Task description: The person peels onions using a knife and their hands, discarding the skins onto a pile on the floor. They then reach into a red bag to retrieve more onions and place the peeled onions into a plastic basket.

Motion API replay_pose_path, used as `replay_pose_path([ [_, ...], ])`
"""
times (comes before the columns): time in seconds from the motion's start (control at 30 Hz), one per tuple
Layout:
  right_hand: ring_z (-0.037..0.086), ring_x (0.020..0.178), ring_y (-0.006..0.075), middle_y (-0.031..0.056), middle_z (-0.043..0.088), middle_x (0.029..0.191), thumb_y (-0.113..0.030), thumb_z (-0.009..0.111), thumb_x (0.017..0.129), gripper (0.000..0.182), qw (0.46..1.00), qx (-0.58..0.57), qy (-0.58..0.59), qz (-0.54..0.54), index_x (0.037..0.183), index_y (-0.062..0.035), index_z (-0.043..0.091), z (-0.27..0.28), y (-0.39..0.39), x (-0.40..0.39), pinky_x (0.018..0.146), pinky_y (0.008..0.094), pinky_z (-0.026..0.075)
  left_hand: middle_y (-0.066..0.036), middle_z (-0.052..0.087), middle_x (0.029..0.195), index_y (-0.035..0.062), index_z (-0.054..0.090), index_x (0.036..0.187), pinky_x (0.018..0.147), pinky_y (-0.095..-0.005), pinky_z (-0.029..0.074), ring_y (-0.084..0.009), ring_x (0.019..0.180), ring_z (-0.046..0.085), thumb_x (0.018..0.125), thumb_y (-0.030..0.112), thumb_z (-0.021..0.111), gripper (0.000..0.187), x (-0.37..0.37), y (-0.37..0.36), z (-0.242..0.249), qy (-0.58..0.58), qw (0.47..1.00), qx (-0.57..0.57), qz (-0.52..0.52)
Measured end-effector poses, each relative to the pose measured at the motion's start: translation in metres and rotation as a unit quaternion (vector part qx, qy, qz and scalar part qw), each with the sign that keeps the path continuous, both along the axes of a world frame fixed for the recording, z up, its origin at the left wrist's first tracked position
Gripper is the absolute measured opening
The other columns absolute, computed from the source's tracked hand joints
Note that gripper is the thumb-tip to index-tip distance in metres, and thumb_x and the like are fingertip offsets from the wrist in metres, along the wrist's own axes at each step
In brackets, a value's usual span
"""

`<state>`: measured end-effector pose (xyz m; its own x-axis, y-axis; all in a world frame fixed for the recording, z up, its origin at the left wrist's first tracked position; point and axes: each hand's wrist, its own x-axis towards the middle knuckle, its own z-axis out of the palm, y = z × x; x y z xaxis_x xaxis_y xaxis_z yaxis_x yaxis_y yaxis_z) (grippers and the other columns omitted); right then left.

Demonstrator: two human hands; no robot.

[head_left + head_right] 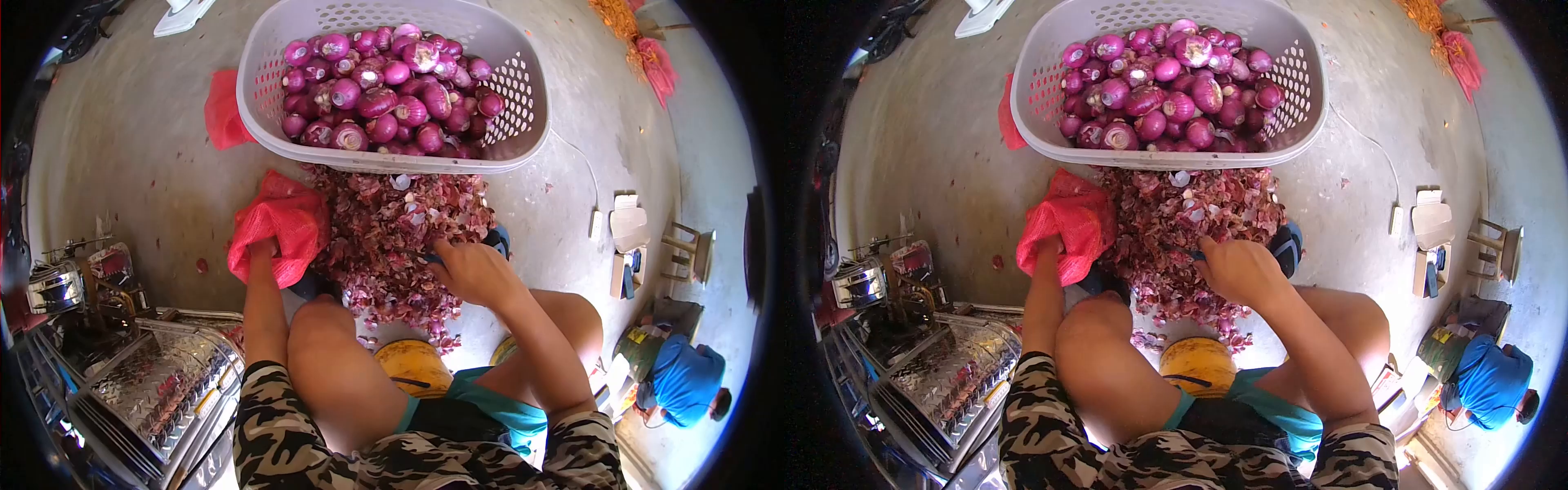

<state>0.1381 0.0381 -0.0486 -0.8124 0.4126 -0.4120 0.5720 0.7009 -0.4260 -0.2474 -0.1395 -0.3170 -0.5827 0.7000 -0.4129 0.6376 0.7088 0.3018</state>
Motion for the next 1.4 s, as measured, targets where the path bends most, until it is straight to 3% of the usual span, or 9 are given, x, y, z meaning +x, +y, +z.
replay_pose_path([
  [0.8,0.061,0.065,0.0378,0.0183,0.061,0.066,-0.027,0.059,0.082,0.027,1.000,-0.012,-0.006,0.015,0.092,-0.0019,0.054,0.006,-0.001,-0.005,0.058,0.0484,0.048,-0.012,0.064,0.096,0.0070,0.061,0.101,0.078,-0.0406,0.047,-0.0270,0.088,0.061,0.081,0.025,0.049,0.029,-0.006,-0.018,0.005,-0.016,0.999,-0.008,0.028],
  [1.0,0.062,0.064,0.0376,0.0185,0.061,0.066,-0.026,0.059,0.082,0.028,1.000,-0.013,0.007,0.008,0.094,-0.0015,0.053,0.018,0.002,-0.001,0.057,0.0484,0.048,-0.012,0.064,0.095,0.0077,0.061,0.100,0.077,-0.0406,0.047,-0.0264,0.087,0.061,0.081,0.025,0.050,0.028,0.021,-0.059,0.016,-0.136,0.985,0.049,0.099],
  [1.07,0.061,0.064,0.0376,0.0183,0.061,0.066,-0.025,0.059,0.082,0.027,1.000,-0.007,0.011,0.011,0.094,-0.0014,0.053,0.019,0.004,-0.001,0.057,0.0479,0.048,-0.011,0.064,0.095,0.0079,0.061,0.100,0.077,-0.0406,0.047,-0.0262,0.087,0.061,0.081,0.026,0.050,0.028,0.033,-0.092,0.017,-0.290,0.935,0.103,0.176],
  [1.13,0.061,0.066,0.0378,0.0188,0.061,0.068,-0.023,0.058,0.083,0.024,1.000,-0.009,0.009,0.010,0.094,-0.0017,0.052,0.022,0.004,0.000,0.059,0.0479,0.047,-0.011,0.064,0.095,0.0081,0.061,0.100,0.077,-0.0406,0.047,-0.0260,0.087,0.061,0.081,0.026,0.050,0.028,0.050,-0.128,0.025,-0.534,0.764,0.216,0.290],
  [1.17,0.061,0.069,0.0380,0.0194,0.061,0.070,-0.021,0.057,0.084,0.022,1.000,-0.012,0.006,0.007,0.094,-0.0022,0.051,0.024,0.004,0.000,0.061,0.0482,0.046,-0.011,0.064,0.095,0.0082,0.061,0.100,0.077,-0.0406,0.047,-0.0259,0.087,0.061,0.081,0.026,0.050,0.028,0.060,-0.140,0.037,-0.593,0.693,0.249,0.327],
  [1.23,0.060,0.071,0.0385,0.0201,0.061,0.073,-0.020,0.055,0.085,0.020,1.000,-0.011,0.015,-0.005,0.095,-0.0025,0.050,0.029,0.004,-0.002,0.063,0.0488,0.046,-0.011,0.064,0.095,0.0084,0.061,0.100,0.076,-0.0406,0.047,-0.0257,0.087,0.061,0.081,0.026,0.050,0.028,0.083,-0.143,0.097,-0.597,0.633,0.302,0.390],
  [1.3,0.060,0.072,0.0390,0.0204,0.061,0.074,-0.019,0.054,0.086,0.020,0.999,-0.007,0.034,-0.013,0.096,-0.0022,0.050,0.033,0.003,-0.004,0.063,0.0495,0.045,-0.006,0.061,0.092,0.0123,0.059,0.098,0.073,-0.0392,0.046,-0.0204,0.086,0.058,0.080,0.034,0.050,0.030,0.109,-0.103,0.192,-0.530,0.634,0.349,0.443],
  [1.37,0.059,0.071,0.0399,0.0205,0.061,0.073,-0.021,0.052,0.088,0.021,0.997,-0.014,0.075,-0.025,0.097,-0.0015,0.049,0.033,0.004,-0.005,0.062,0.0499,0.044,-0.006,0.059,0.095,0.0077,0.058,0.105,0.078,-0.0406,0.045,-0.0227,0.091,0.057,0.082,0.038,0.050,0.038,0.115,-0.073,0.243,-0.551,0.572,0.434,0.426],
  [1.4,0.059,0.071,0.0404,0.0205,0.061,0.073,-0.021,0.052,0.089,0.022,0.995,-0.019,0.095,-0.031,0.097,-0.0011,0.049,0.033,0.002,-0.006,0.062,0.0501,0.044,-0.005,0.058,0.092,0.0074,0.057,0.108,0.081,-0.0396,0.045,-0.0230,0.092,0.057,0.083,0.040,0.051,0.041,0.117,-0.055,0.267,-0.554,0.590,0.422,0.410],
])
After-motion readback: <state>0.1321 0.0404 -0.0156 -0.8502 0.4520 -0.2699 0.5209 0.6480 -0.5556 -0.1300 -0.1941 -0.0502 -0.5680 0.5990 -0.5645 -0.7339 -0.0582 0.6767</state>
